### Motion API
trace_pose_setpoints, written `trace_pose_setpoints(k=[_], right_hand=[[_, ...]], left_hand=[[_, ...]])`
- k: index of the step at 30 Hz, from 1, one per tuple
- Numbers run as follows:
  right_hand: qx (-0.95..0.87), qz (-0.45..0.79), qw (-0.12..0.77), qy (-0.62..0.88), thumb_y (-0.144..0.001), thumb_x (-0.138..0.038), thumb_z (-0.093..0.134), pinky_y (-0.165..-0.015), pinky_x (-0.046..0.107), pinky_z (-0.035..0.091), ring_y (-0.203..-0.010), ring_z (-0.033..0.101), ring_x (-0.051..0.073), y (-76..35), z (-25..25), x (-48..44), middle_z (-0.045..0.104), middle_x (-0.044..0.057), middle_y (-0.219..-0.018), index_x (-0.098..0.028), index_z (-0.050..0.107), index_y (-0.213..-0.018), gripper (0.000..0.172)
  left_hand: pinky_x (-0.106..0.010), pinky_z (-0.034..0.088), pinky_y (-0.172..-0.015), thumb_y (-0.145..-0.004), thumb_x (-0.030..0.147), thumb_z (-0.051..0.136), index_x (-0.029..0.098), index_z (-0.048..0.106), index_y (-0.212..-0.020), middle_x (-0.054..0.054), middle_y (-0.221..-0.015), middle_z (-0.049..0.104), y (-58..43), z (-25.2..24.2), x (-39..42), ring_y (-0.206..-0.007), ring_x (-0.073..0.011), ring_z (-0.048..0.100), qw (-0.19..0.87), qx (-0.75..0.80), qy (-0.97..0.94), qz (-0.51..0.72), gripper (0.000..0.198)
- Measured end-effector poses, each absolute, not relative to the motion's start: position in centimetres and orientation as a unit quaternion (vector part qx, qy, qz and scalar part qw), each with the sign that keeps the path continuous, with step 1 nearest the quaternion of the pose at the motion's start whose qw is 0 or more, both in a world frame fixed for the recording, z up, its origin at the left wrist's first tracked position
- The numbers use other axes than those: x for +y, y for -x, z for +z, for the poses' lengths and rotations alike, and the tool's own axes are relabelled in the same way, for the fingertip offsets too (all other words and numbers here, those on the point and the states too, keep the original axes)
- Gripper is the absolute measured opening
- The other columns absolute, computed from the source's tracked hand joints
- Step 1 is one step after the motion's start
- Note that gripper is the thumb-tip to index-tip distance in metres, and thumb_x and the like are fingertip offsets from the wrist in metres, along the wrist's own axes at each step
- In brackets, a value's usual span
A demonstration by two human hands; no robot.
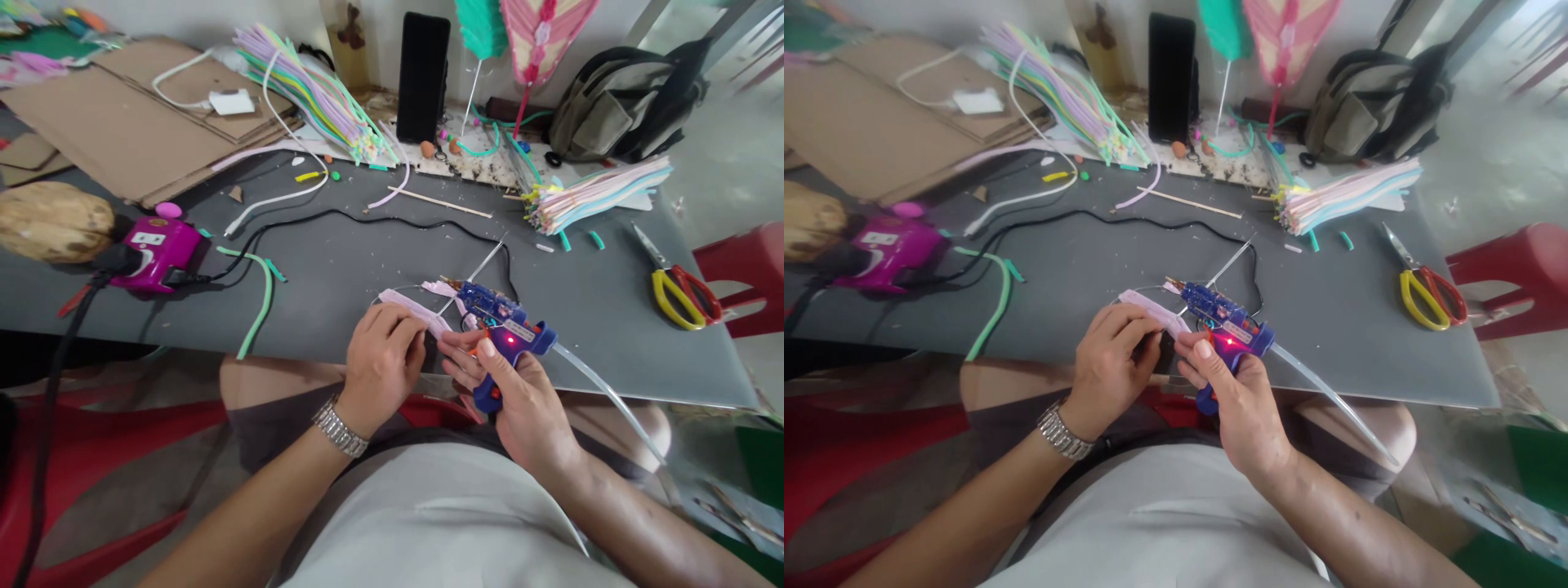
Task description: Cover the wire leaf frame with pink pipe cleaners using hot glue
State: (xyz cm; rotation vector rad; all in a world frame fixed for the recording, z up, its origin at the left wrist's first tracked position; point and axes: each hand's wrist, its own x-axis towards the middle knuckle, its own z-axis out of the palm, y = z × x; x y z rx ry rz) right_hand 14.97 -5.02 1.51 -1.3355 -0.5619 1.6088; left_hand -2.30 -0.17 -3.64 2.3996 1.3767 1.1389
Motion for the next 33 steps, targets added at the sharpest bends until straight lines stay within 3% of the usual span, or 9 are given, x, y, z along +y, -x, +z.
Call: trace_pose_setpoints(k=[9, 14, 19, 27, 33], right_hand=[[-0.234, 0.657, 0.479, 0.533, -0.085, -0.060, 0.078, -0.105, 0.045, 0.057, -0.119, 0.073, 0.030, -15.1, 1.0, -5.0, 0.078, 0.010, -0.123, -0.024, 0.077, -0.105, 0.041], [-0.231, 0.657, 0.481, 0.533, -0.084, -0.060, 0.079, -0.106, 0.046, 0.057, -0.120, 0.072, 0.032, -15.2, 1.0, -5.0, 0.078, 0.011, -0.122, -0.022, 0.078, -0.105, 0.043], [-0.239, 0.654, 0.483, 0.532, -0.085, -0.060, 0.078, -0.108, 0.047, 0.056, -0.120, 0.072, 0.031, -15.2, 1.0, -5.0, 0.079, 0.010, -0.121, -0.023, 0.078, -0.104, 0.041], [-0.254, 0.648, 0.498, 0.517, -0.087, -0.056, 0.077, -0.109, 0.047, 0.056, -0.119, 0.073, 0.030, -15.2, 0.6, -5.0, 0.079, 0.009, -0.119, -0.023, 0.078, -0.103, 0.037], [-0.245, 0.646, 0.504, 0.518, -0.086, -0.056, 0.078, -0.107, 0.047, 0.057, -0.117, 0.074, 0.030, -15.1, 0.4, -5.0, 0.080, 0.010, -0.118, -0.022, 0.078, -0.103, 0.038]], left_hand=[[-0.044, 0.053, -0.089, -0.091, 0.008, 0.058, 0.021, 0.064, -0.095, -0.008, -0.099, 0.065, 2.3, -3.7, 0.0, -0.097, -0.0241, 0.060, 0.119, 0.481, -0.780, 0.384, 0.014], [-0.054, 0.049, -0.104, -0.086, 0.007, 0.062, 0.022, 0.064, -0.095, -0.009, -0.109, 0.063, 2.2, -3.7, -0.1, -0.114, -0.0286, 0.059, 0.105, 0.517, -0.761, 0.378, 0.018], [-0.061, 0.040, -0.118, -0.090, 0.009, 0.059, 0.021, 0.063, -0.101, -0.012, -0.128, 0.062, 2.3, -3.9, -0.1, -0.139, -0.0329, 0.052, 0.132, 0.522, -0.759, 0.365, 0.016], [-0.060, 0.039, -0.120, -0.090, 0.010, 0.059, 0.021, 0.064, -0.097, -0.010, -0.125, 0.063, 2.3, -3.9, 0.0, -0.135, -0.0311, 0.056, 0.147, 0.528, -0.755, 0.360, 0.014], [-0.056, 0.046, -0.113, -0.087, 0.007, 0.059, 0.021, 0.063, -0.093, -0.011, -0.124, 0.060, 2.2, -3.4, 0.2, -0.129, -0.0301, 0.057, 0.160, 0.534, -0.753, 0.351, 0.015]])
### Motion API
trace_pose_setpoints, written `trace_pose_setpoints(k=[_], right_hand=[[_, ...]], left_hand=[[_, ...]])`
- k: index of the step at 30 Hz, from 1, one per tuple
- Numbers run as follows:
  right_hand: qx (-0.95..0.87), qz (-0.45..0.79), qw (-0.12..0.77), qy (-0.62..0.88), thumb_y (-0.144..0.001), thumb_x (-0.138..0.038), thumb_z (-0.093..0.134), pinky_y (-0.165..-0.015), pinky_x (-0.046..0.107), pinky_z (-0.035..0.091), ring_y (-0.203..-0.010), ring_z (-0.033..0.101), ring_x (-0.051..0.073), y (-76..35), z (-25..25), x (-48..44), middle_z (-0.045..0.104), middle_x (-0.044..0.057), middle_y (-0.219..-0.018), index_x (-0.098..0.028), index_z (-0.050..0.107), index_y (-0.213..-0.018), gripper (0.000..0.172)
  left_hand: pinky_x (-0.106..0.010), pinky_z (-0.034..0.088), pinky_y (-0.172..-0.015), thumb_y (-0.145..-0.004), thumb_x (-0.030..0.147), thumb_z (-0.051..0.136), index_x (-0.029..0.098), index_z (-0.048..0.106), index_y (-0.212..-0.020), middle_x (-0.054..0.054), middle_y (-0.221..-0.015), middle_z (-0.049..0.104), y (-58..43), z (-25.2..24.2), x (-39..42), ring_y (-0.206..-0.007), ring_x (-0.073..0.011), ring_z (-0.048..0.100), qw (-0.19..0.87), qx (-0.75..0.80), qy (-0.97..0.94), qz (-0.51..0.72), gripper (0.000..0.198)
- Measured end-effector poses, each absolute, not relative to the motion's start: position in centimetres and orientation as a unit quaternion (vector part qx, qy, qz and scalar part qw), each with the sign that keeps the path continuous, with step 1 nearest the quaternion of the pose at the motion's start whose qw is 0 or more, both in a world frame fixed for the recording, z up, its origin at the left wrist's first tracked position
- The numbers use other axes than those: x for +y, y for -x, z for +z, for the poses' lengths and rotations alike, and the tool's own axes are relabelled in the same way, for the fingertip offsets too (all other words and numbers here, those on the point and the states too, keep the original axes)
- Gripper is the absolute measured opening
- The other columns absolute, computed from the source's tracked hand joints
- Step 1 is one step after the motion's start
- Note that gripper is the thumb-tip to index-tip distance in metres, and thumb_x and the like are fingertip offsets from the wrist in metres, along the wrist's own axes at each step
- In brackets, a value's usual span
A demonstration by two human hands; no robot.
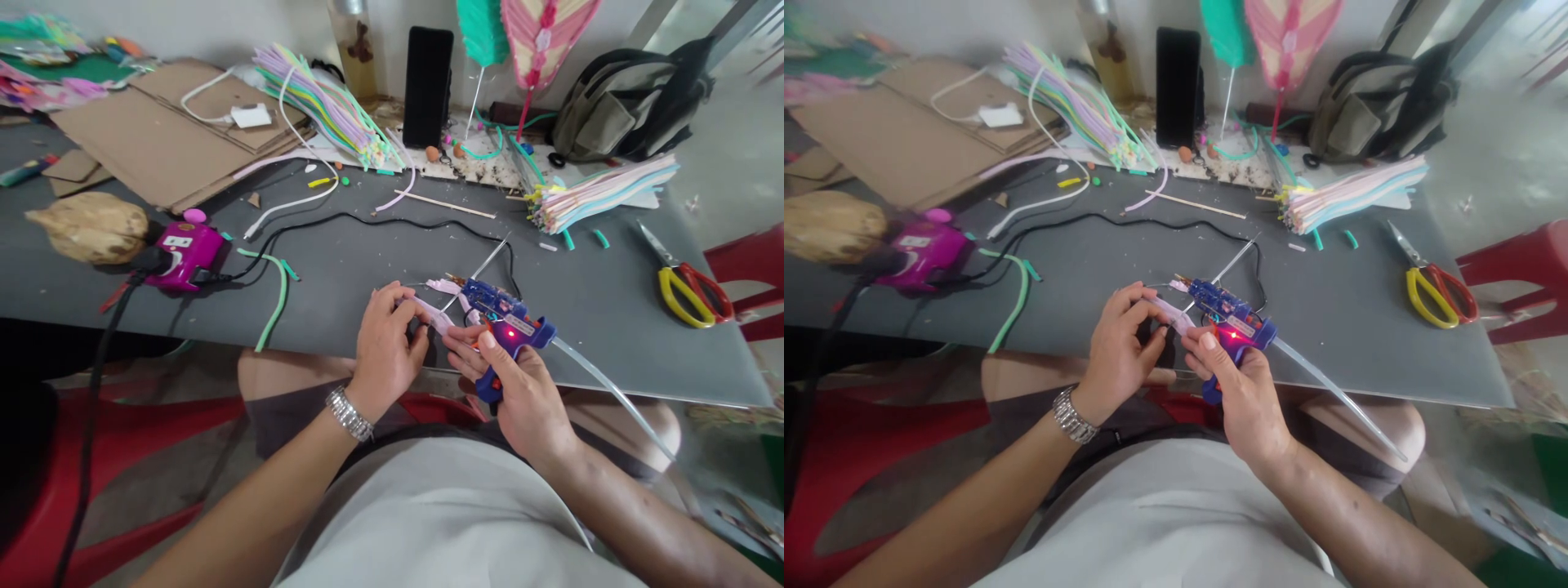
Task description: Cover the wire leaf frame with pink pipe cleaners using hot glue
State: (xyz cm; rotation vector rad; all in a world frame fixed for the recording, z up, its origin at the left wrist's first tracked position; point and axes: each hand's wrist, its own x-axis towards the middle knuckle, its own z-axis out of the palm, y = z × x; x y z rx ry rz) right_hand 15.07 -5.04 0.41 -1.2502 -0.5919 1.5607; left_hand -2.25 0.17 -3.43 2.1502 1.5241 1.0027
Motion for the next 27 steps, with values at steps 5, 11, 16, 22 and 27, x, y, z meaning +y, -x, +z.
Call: trace_pose_setpoints(k=[5, 11, 16, 22, 27], right_hand=[[-0.235, 0.647, 0.517, 0.509, -0.085, -0.055, 0.080, -0.104, 0.047, 0.059, -0.119, 0.073, 0.031, -15.0, 0.9, -5.2, 0.079, 0.010, -0.118, -0.022, 0.078, -0.100, 0.036], [-0.254, 0.604, 0.566, 0.500, -0.088, -0.053, 0.077, -0.082, 0.038, 0.065, -0.102, 0.077, 0.026, -17.1, 3.3, -5.7, 0.080, 0.008, -0.109, -0.023, 0.076, -0.096, 0.031], [-0.317, 0.541, 0.582, 0.518, -0.088, -0.051, 0.077, -0.050, 0.024, 0.050, -0.053, 0.062, 0.012, -21.0, 3.9, -6.5, 0.075, 0.001, -0.076, -0.024, 0.072, -0.097, 0.028], [-0.404, 0.438, 0.569, 0.566, -0.089, -0.045, 0.077, -0.053, 0.026, 0.046, -0.050, 0.057, 0.011, -23.4, 2.3, -7.5, 0.072, 0.000, -0.075, -0.022, 0.072, -0.096, 0.025], [-0.434, 0.398, 0.554, 0.588, -0.091, -0.045, 0.076, -0.055, 0.028, 0.048, -0.053, 0.057, 0.012, -23.6, 1.0, -7.7, 0.071, 0.000, -0.076, -0.021, 0.072, -0.098, 0.025]], left_hand=[[-0.051, 0.051, -0.107, -0.083, 0.006, 0.060, 0.021, 0.061, -0.093, -0.011, -0.122, 0.060, 2.1, -3.1, 0.4, -0.125, -0.0296, 0.058, 0.177, 0.548, -0.746, 0.336, 0.018], [-0.057, 0.045, -0.116, -0.079, 0.006, 0.062, 0.021, 0.057, -0.101, -0.014, -0.131, 0.058, 1.9, -3.5, 0.7, -0.137, -0.0328, 0.051, 0.174, 0.565, -0.736, 0.330, 0.027], [-0.056, 0.033, -0.128, -0.080, 0.004, 0.061, 0.022, 0.055, -0.096, -0.011, -0.123, 0.060, 1.8, -4.0, 1.1, -0.139, -0.0303, 0.051, 0.162, 0.555, -0.744, 0.335, 0.025], [-0.059, 0.029, -0.129, -0.080, 0.003, 0.062, 0.022, 0.053, -0.095, -0.011, -0.122, 0.061, 1.8, -4.5, 1.2, -0.140, -0.0304, 0.053, 0.137, 0.549, -0.748, 0.347, 0.026], [-0.067, 0.033, -0.124, -0.081, 0.002, 0.063, 0.021, 0.052, -0.100, -0.017, -0.139, 0.058, 1.8, -4.6, 0.9, -0.153, -0.0369, 0.038, 0.146, 0.564, -0.736, 0.345, 0.029]])
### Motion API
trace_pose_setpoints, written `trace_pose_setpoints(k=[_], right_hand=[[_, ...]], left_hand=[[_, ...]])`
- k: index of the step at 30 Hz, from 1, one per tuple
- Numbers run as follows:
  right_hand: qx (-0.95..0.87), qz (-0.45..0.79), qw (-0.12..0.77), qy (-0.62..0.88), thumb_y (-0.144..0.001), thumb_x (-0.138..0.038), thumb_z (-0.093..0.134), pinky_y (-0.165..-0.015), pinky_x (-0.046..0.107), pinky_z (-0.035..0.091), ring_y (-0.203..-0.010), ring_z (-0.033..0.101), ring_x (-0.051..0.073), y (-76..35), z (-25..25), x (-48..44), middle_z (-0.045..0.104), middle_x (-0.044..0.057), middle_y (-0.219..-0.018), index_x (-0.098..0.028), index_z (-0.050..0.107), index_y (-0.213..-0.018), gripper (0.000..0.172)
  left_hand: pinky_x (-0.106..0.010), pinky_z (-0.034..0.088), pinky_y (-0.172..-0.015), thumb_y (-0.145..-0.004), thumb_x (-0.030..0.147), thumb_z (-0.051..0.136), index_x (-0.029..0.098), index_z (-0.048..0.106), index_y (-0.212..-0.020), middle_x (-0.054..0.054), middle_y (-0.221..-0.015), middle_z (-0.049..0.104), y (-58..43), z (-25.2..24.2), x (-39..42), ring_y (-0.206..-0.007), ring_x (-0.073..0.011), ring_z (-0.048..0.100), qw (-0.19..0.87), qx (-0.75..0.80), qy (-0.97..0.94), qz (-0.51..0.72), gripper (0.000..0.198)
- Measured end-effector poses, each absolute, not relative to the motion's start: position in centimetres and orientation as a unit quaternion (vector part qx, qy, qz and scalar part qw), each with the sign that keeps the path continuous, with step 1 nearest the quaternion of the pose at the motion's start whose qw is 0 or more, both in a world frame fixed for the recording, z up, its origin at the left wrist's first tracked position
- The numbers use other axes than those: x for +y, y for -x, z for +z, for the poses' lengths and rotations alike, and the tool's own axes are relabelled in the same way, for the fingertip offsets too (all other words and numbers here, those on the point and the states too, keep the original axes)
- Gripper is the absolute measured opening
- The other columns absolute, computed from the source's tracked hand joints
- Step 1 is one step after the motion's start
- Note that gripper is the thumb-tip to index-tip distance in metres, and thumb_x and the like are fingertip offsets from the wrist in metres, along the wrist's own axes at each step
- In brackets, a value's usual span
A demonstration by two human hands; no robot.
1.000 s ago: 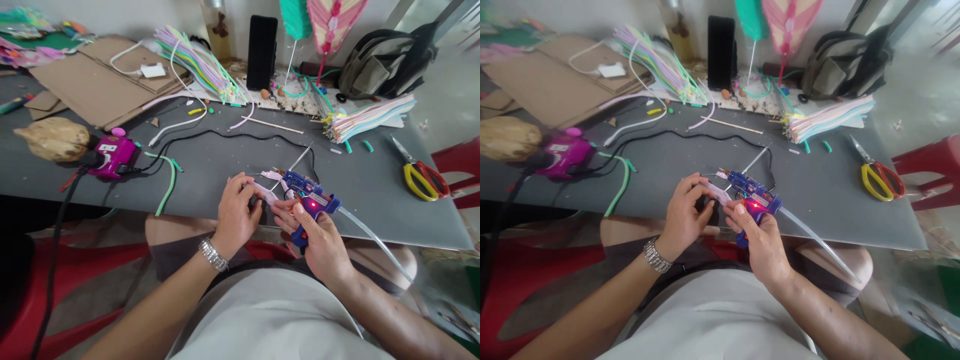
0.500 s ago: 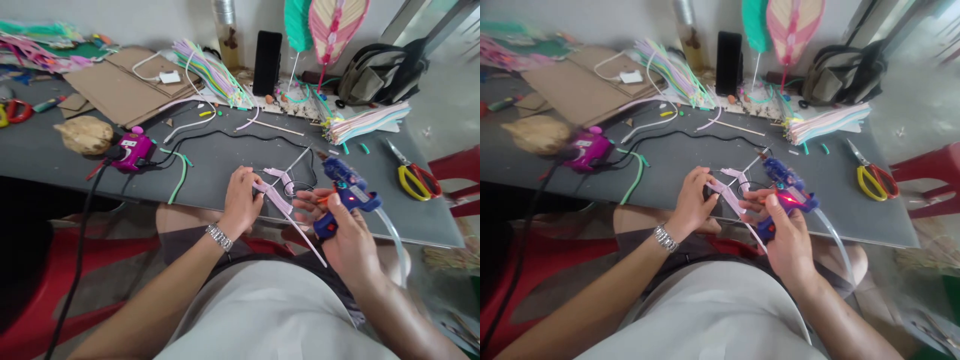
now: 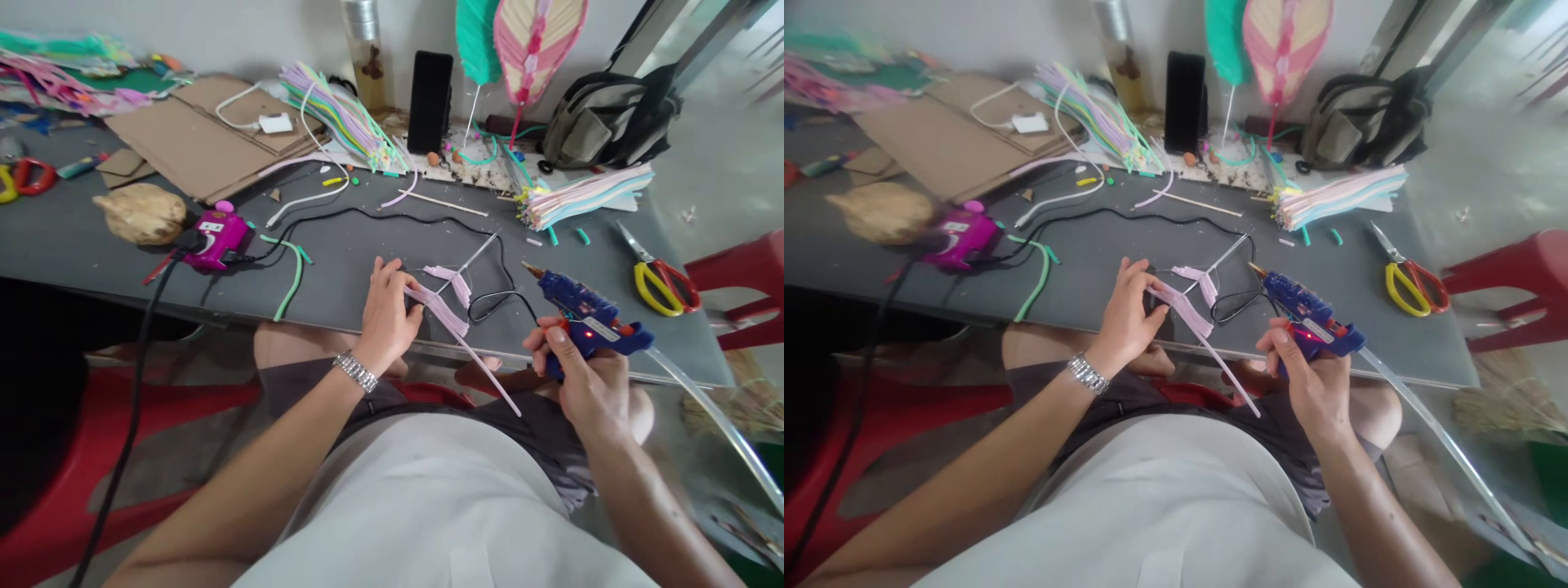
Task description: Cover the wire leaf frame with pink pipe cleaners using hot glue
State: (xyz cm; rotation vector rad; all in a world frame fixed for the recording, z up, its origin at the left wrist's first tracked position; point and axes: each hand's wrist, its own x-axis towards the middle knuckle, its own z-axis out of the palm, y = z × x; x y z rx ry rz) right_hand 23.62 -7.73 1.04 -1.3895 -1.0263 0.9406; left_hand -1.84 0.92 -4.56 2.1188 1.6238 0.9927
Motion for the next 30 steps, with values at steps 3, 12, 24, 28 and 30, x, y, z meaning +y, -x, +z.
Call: trace_pose_setpoints(k=[3, 12, 24, 28, 30], right_hand=[[-0.434, 0.393, 0.552, 0.593, -0.091, -0.046, 0.076, -0.056, 0.028, 0.049, -0.053, 0.057, 0.012, -23.5, 0.7, -7.7, 0.071, 0.000, -0.076, -0.022, 0.072, -0.097, 0.026], [-0.440, 0.382, 0.547, 0.601, -0.090, -0.046, 0.077, -0.058, 0.029, 0.051, -0.055, 0.058, 0.012, -23.8, 0.1, -8.1, 0.072, 0.000, -0.076, -0.022, 0.073, -0.099, 0.026], [-0.422, 0.384, 0.552, 0.608, -0.086, -0.050, 0.079, -0.056, 0.030, 0.051, -0.054, 0.058, 0.014, -23.8, 0.6, -8.2, 0.071, 0.001, -0.074, -0.022, 0.074, -0.097, 0.031], [-0.420, 0.376, 0.548, 0.618, -0.086, -0.052, 0.079, -0.057, 0.030, 0.052, -0.054, 0.058, 0.014, -23.8, 0.8, -8.1, 0.071, 0.001, -0.073, -0.022, 0.074, -0.096, 0.032], [-0.417, 0.374, 0.549, 0.620, -0.085, -0.052, 0.079, -0.056, 0.030, 0.052, -0.054, 0.058, 0.014, -23.8, 0.9, -8.1, 0.070, 0.001, -0.073, -0.022, 0.073, -0.094, 0.033]], left_hand=[[-0.068, 0.035, -0.122, -0.082, 0.001, 0.064, 0.021, 0.054, -0.100, -0.017, -0.147, 0.054, 1.9, -4.5, 0.8, -0.157, -0.0391, 0.031, 0.149, 0.567, -0.736, 0.340, 0.029], [-0.068, 0.035, -0.122, -0.087, 0.004, 0.062, 0.018, 0.064, -0.089, -0.016, -0.151, 0.050, 1.4, -4.4, -0.7, -0.159, -0.0419, 0.025, 0.071, 0.546, -0.754, 0.358, 0.014], [-0.067, 0.038, -0.117, -0.085, 0.009, 0.065, 0.021, 0.074, -0.089, -0.013, -0.152, 0.057, 1.9, -3.6, -1.6, -0.155, -0.0401, 0.034, -0.014, 0.515, -0.809, 0.285, 0.015], [-0.069, 0.035, -0.118, -0.085, 0.005, 0.061, 0.020, 0.074, -0.088, -0.013, -0.153, 0.057, 1.9, -2.2, -1.7, -0.154, -0.0402, 0.036, -0.001, 0.485, -0.843, 0.233, 0.020], [-0.068, 0.036, -0.118, -0.086, 0.004, 0.059, 0.021, 0.074, -0.089, -0.013, -0.152, 0.058, 1.8, -1.6, -1.7, -0.152, -0.0393, 0.040, -0.003, 0.477, -0.852, 0.218, 0.022]])
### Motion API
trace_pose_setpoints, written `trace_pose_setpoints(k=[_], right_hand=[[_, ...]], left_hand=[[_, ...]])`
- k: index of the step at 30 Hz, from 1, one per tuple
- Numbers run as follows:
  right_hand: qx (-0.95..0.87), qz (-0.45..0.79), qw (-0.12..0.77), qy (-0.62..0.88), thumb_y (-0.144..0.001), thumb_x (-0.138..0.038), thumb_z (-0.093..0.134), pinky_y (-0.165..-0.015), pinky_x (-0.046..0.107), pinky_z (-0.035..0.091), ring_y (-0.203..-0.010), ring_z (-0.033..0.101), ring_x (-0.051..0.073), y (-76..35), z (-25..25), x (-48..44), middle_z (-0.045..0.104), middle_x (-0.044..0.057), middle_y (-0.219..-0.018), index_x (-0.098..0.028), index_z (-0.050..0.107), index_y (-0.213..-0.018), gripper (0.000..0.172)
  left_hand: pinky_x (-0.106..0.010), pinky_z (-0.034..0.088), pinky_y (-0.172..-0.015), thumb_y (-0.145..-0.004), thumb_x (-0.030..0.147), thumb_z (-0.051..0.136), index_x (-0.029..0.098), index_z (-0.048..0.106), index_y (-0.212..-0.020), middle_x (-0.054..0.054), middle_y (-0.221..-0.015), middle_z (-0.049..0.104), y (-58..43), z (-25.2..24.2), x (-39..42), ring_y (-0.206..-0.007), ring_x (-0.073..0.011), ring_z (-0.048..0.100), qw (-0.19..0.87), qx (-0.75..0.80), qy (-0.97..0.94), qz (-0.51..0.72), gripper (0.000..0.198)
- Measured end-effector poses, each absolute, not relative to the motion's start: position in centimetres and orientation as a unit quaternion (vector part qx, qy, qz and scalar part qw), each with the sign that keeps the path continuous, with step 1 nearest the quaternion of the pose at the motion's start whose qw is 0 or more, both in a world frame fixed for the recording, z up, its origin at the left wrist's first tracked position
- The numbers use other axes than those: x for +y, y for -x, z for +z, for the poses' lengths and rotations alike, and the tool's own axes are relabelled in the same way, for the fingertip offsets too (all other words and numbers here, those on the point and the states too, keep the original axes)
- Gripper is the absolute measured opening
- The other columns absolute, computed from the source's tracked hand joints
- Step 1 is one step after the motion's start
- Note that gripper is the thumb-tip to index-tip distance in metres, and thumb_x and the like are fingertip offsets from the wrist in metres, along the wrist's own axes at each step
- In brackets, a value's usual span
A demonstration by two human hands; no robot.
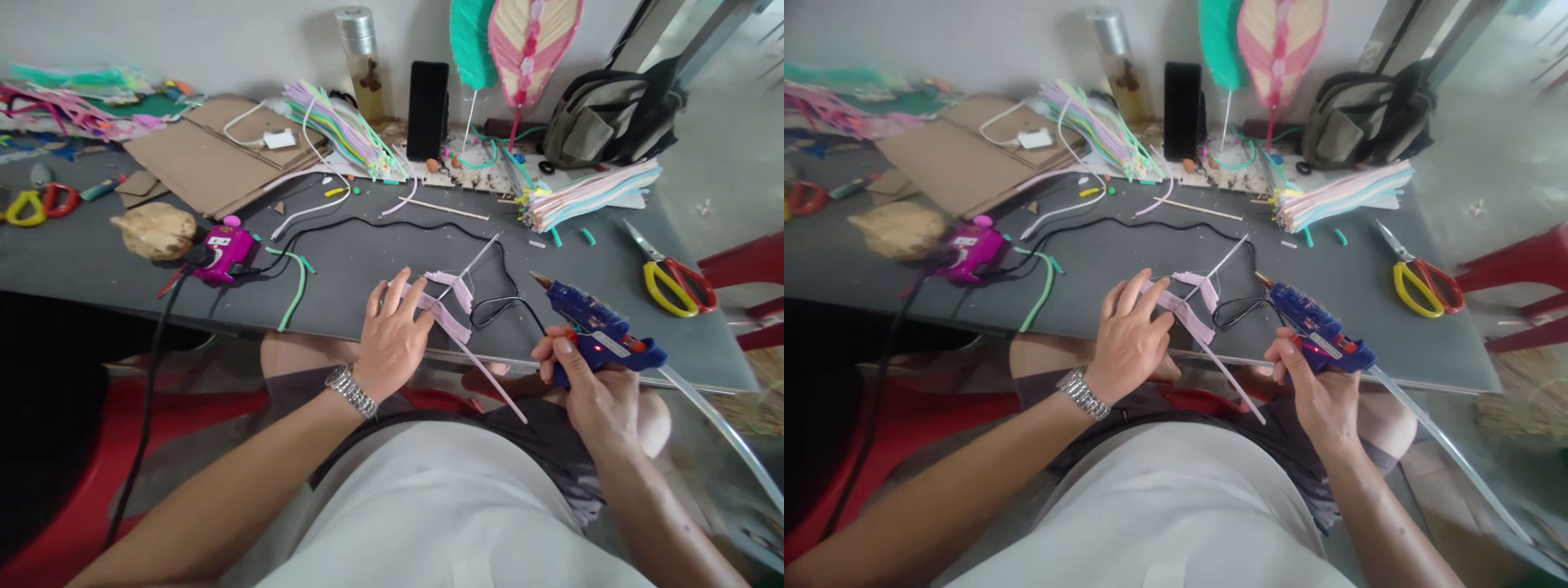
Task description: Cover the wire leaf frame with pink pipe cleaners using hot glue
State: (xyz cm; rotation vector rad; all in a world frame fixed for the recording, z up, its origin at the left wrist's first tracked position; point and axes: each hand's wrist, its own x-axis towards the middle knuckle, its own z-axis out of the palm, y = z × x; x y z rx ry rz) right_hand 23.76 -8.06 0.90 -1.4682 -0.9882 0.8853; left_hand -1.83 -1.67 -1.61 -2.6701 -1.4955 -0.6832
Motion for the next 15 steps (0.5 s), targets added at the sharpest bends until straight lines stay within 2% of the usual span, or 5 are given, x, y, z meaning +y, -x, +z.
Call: trace_pose_setpoints(k=[5, 11, 15], right_hand=[[-0.409, 0.382, 0.562, 0.610, -0.086, -0.051, 0.079, -0.056, 0.029, 0.052, -0.054, 0.058, 0.013, -23.7, 0.5, -8.1, 0.071, 0.000, -0.074, -0.023, 0.072, -0.094, 0.030], [-0.411, 0.361, 0.575, 0.608, -0.088, -0.048, 0.078, -0.056, 0.029, 0.051, -0.053, 0.058, 0.013, -24.6, 0.6, -7.9, 0.071, 0.000, -0.075, -0.022, 0.071, -0.097, 0.029], [-0.407, 0.284, 0.619, 0.609, -0.088, -0.045, 0.077, -0.056, 0.028, 0.050, -0.053, 0.060, 0.013, -26.6, 1.6, -7.1, 0.070, -0.001, -0.074, -0.022, 0.068, -0.095, 0.026]], left_hand=[[-0.067, 0.035, -0.120, -0.090, 0.004, 0.054, 0.018, 0.073, -0.089, -0.015, -0.153, 0.057, 1.6, -1.1, -1.7, -0.151, -0.0384, 0.041, 0.024, -0.456, 0.870, -0.187, 0.024], [-0.068, 0.035, -0.121, -0.085, 0.004, 0.059, 0.019, 0.075, -0.092, -0.015, -0.152, 0.058, 1.8, -0.8, -1.9, -0.150, -0.0388, 0.043, -0.023, -0.463, 0.864, -0.193, 0.022], [-0.070, 0.031, -0.122, -0.090, 0.018, 0.067, 0.019, 0.075, -0.105, -0.017, -0.156, 0.054, 1.8, -0.9, -2.8, -0.153, -0.0415, 0.038, -0.039, -0.482, 0.847, -0.219, 0.017]])
